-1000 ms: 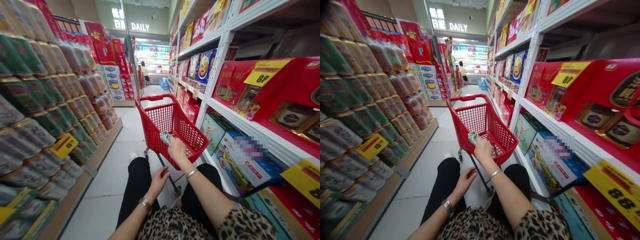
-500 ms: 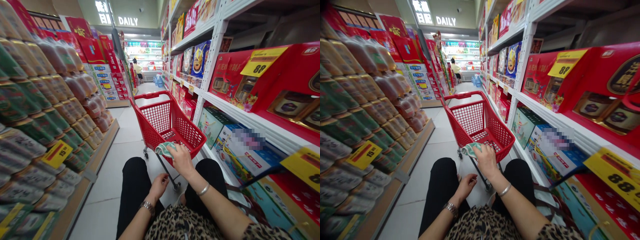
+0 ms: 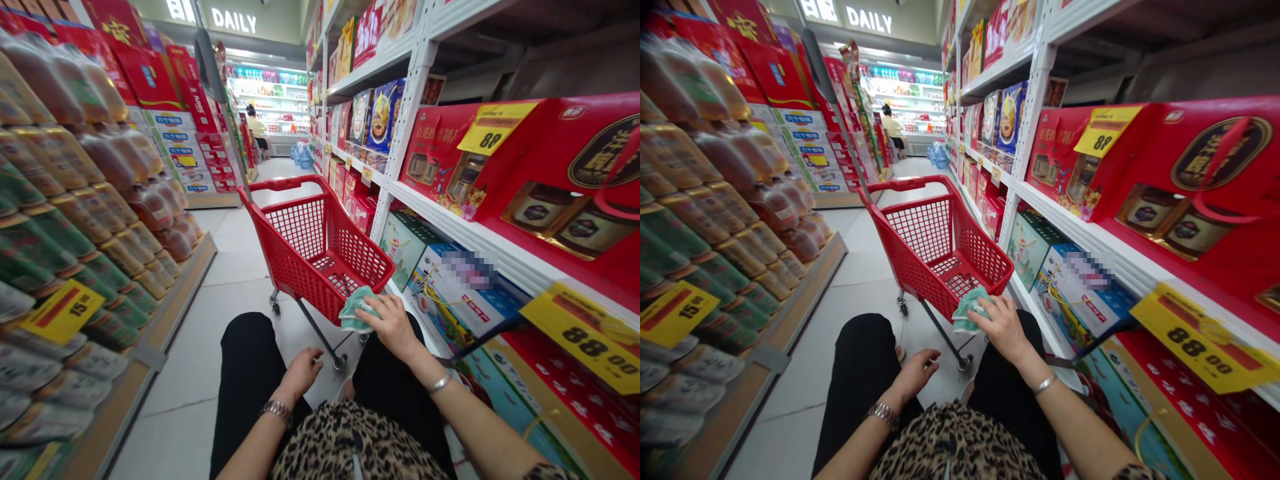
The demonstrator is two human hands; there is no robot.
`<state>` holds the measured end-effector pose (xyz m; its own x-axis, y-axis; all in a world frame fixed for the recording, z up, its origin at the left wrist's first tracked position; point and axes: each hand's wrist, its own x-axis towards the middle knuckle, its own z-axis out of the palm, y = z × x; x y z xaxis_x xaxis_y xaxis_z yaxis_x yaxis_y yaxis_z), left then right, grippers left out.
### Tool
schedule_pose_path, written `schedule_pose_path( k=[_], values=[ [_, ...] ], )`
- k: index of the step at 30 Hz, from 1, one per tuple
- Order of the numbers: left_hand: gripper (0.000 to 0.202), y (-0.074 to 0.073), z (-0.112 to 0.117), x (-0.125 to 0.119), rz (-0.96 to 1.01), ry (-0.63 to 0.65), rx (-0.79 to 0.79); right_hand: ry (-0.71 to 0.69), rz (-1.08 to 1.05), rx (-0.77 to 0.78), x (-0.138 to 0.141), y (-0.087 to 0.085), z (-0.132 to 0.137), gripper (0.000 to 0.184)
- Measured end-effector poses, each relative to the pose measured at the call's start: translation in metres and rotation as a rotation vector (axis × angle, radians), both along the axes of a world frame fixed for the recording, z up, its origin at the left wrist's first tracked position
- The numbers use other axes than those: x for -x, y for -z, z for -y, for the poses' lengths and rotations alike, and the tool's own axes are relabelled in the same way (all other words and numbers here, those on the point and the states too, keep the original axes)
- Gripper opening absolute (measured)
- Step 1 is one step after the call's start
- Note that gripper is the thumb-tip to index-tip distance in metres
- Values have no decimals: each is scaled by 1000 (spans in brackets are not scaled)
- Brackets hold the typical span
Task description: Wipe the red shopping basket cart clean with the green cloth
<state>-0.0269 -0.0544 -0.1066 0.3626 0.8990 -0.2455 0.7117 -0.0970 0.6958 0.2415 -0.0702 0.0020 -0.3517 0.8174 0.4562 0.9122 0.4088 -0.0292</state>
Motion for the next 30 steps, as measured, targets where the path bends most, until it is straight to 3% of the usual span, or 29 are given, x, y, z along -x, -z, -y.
schedule_pose_path(
  k=[6, 11, 13, 17, 20, 25, 30],
  values=[
    [33, -30, -18, -15, 160, -146, -200, 294, -233, -16, -24, -20, -27, 55],
    [57, -67, -58, -44, 274, -375, -322, 233, -302, 107, -5, -12, -54, 61],
    [73, -83, -73, -55, 326, -489, -297, 238, -315, 124, 3, -6, -57, 59],
    [88, -108, -94, -67, 368, -518, -166, 264, -314, 84, 9, 1, -52, 54],
    [91, -116, -101, -69, 359, -533, -125, 220, -294, -10, 13, 8, -45, 58],
    [78, -117, -104, -65, 362, -549, -132, 73, -295, -334, 29, 32, -18, 57],
    [65, -114, -109, -58, 398, -562, -143, -100, -192, -444, 47, 46, 18, 36]
  ],
)
